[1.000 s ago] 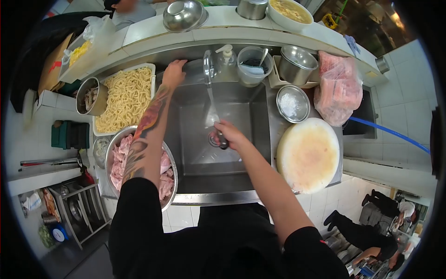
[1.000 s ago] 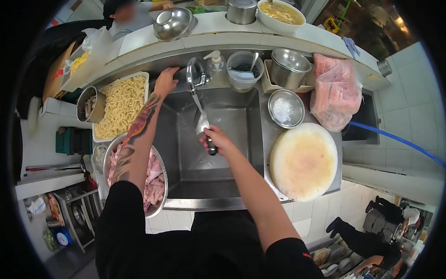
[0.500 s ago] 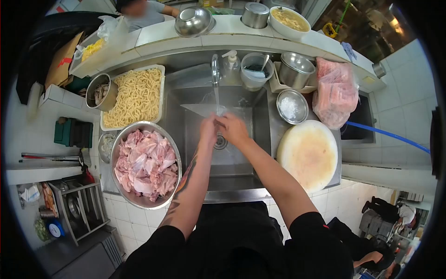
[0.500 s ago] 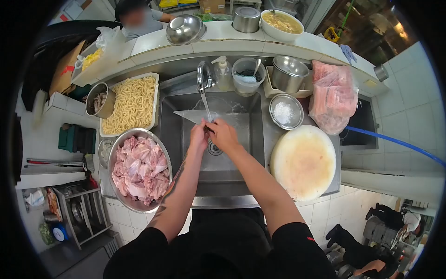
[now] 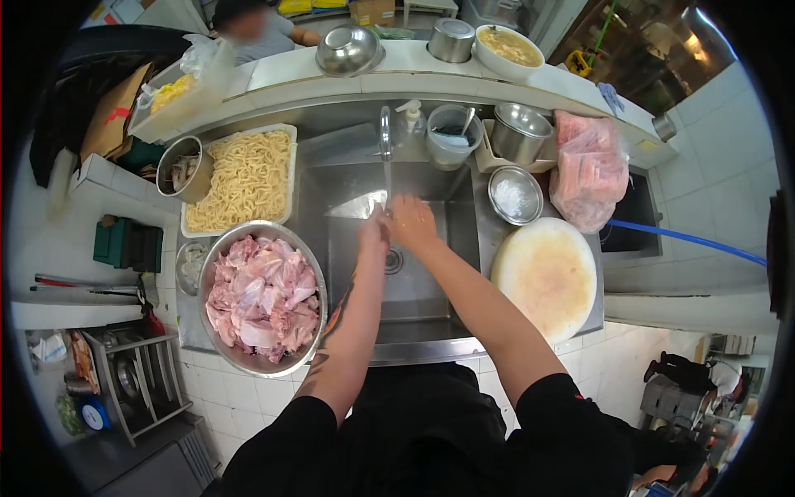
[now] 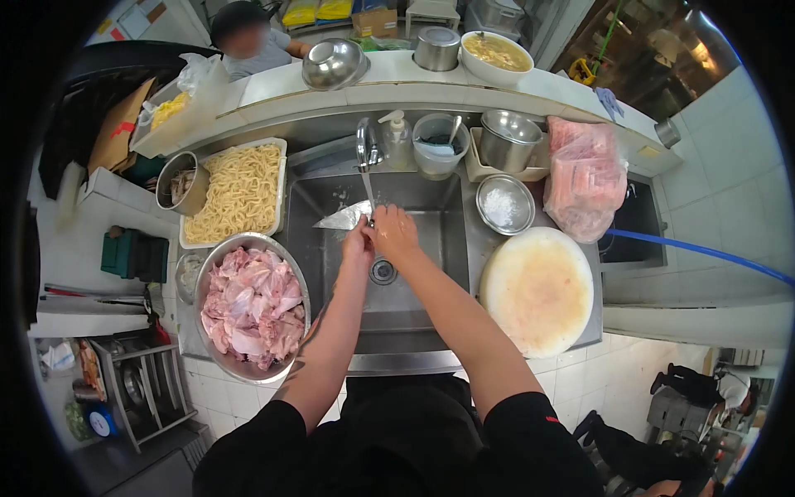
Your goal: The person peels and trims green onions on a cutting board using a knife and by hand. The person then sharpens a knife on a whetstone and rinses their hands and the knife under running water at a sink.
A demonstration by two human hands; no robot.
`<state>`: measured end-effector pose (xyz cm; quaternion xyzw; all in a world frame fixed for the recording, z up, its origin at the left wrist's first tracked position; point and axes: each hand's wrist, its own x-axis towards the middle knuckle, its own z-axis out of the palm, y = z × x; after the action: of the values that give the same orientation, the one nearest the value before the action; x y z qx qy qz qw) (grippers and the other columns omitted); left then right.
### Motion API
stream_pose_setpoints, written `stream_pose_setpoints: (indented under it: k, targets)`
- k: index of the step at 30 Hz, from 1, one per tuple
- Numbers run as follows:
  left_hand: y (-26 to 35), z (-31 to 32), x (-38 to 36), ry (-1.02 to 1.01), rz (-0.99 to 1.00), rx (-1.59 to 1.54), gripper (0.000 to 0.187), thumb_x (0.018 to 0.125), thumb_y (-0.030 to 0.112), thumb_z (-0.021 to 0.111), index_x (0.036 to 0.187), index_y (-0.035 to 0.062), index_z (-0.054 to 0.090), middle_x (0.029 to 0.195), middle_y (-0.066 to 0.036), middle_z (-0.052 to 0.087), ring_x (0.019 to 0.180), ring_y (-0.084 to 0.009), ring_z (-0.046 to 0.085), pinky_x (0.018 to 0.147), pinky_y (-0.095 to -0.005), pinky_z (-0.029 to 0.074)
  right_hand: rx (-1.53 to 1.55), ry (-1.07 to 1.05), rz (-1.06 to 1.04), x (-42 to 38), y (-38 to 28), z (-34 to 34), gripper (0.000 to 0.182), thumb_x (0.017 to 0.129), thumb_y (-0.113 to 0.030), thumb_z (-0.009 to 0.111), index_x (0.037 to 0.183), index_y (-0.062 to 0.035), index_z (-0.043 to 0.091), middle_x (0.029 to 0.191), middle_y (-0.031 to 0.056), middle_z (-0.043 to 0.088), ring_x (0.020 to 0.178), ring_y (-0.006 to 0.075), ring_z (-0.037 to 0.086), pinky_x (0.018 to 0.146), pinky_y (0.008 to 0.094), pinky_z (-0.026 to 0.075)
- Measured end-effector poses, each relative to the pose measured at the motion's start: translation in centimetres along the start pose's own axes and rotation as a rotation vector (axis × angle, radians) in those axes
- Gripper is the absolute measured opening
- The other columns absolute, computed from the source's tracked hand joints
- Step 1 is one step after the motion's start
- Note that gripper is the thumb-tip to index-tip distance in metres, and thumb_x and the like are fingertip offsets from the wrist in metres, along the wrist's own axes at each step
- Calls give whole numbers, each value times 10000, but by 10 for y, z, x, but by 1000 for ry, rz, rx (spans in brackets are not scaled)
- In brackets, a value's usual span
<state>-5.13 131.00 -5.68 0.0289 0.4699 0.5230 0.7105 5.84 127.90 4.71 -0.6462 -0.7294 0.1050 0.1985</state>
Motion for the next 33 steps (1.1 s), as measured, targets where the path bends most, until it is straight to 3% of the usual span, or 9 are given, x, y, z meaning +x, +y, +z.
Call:
stream_pose_setpoints:
  k: [5, 9, 11, 14, 16, 21, 26, 29, 33]
  targets:
    - [-3, 14, -6, -61, 6, 184, 211, 951, 179, 814, 1055, 36, 700, 905, -47, 711, 723, -158, 672, 577, -305, 578, 36, -103, 69, -30, 39, -4, 339, 928, -274, 753, 1107, -66, 554, 988, 197, 725, 960, 431, 706, 806, 553, 533]
    - [23, -4, 12, -8, 92, 173, 205, 954, 168, 812, 1052, 24, 705, 1012, -81, 754, 887, -188, 735, 717, -324, 627, 93, -21, 44, -70, 49, -57, 323, 950, -240, 725, 1154, -69, 543, 990, 188, 732, 954, 427, 718, 799, 536, 546]
    - [29, -16, 5, -9, 111, 297, 365, 1008, 302, 754, 1193, -4, 676, 1197, -136, 756, 1096, -252, 739, 885, -389, 615, 107, 15, 53, -95, 65, -66, 319, 965, -227, 707, 1161, -45, 533, 983, 196, 734, 955, 431, 726, 797, 535, 554]
    - [2, -54, 6, 12, 117, 262, 621, 1055, 496, 634, 1402, -16, 576, 1435, -170, 654, 1302, -294, 651, 992, -464, 568, 238, 84, 229, -127, 92, -68, 287, 1017, -280, 664, 1153, -54, 550, 838, 144, 719, 736, 371, 722, 663, 478, 553]
    - [-11, -47, -30, -5, 99, 431, 699, 1060, 557, 579, 1471, -5, 518, 1506, -172, 592, 1354, -298, 606, 1024, -482, 544, 954, -212, 659, -146, 102, -79, 303, 1081, -364, 589, 1093, -62, 566, 703, 71, 638, 523, 226, 602, 494, 370, 470]
    - [-33, 7, -109, -315, -92, 529, 793, 1065, 629, 512, 1551, 5, 451, 1579, -182, 506, 1415, -274, 535, 1041, -483, 525, 1419, -289, 736, -190, 96, -112, 330, 1127, -407, 509, 1057, -91, 573, 668, 32, 571, 451, 111, 471, 415, 285, 360]
    - [-27, 52, -139, -648, -66, 823, 430, 1040, 423, 691, 1201, 24, 688, 1082, -83, 740, 965, -150, 724, 862, -334, 588, 1473, -355, 739, -209, 99, -140, 318, 1134, -396, 498, 1052, -96, 566, 662, 44, 572, 443, 112, 470, 412, 277, 364]
    - [-26, 62, -148, -668, -16, 832, 312, 995, 346, 759, 1027, 38, 729, 947, -58, 757, 831, -150, 725, 818, -320, 580, 1439, -348, 733, -216, 99, -152, 314, 1131, -393, 509, 1044, -95, 559, 657, 50, 577, 434, 112, 464, 408, 271, 360]
    - [-23, 67, -156, -698, -80, 770, 231, 1004, 268, 763, 1026, 43, 720, 929, -58, 759, 801, -143, 739, 781, -303, 605, 1486, -337, 727, -225, 101, -166, 337, 1131, -399, 516, 1031, -80, 556, 658, 61, 593, 417, 108, 448, 404, 264, 355]
